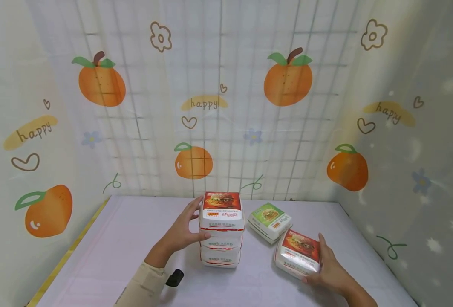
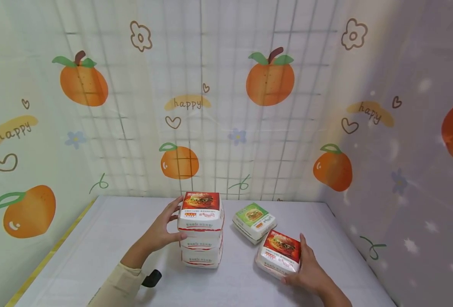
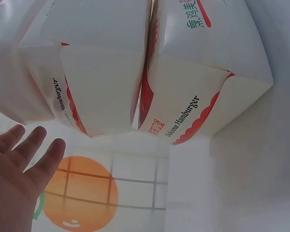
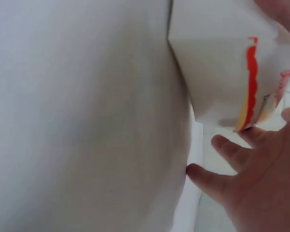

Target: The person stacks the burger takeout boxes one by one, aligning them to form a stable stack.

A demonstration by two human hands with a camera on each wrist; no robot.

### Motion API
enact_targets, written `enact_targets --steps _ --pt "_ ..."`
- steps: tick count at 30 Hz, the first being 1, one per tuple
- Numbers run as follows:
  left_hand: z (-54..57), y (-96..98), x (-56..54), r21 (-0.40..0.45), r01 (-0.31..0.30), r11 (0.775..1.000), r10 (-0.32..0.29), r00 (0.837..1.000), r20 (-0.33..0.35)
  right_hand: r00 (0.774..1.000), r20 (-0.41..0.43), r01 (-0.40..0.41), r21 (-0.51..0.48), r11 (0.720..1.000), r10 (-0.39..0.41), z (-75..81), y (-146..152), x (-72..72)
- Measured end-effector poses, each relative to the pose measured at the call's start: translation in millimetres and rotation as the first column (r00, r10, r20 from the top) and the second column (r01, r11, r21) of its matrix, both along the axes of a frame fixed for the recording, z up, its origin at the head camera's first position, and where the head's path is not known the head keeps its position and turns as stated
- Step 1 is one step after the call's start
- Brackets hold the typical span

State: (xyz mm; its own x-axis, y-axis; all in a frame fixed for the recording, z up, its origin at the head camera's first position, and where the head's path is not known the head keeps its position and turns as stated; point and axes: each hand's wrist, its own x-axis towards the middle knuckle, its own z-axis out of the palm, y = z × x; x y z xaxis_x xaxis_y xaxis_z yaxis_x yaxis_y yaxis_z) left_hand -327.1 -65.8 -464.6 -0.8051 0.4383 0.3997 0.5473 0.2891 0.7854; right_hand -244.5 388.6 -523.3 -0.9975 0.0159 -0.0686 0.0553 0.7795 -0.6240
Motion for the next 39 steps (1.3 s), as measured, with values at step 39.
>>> enact_targets --steps 39 --pt "7.0 4.2 4.6 -0.014 -0.033 0.999 0.033 0.999 -0.005 0.989 0.015 0.147 -0.116 0.982 -0.147 32.6 -9 4.8"
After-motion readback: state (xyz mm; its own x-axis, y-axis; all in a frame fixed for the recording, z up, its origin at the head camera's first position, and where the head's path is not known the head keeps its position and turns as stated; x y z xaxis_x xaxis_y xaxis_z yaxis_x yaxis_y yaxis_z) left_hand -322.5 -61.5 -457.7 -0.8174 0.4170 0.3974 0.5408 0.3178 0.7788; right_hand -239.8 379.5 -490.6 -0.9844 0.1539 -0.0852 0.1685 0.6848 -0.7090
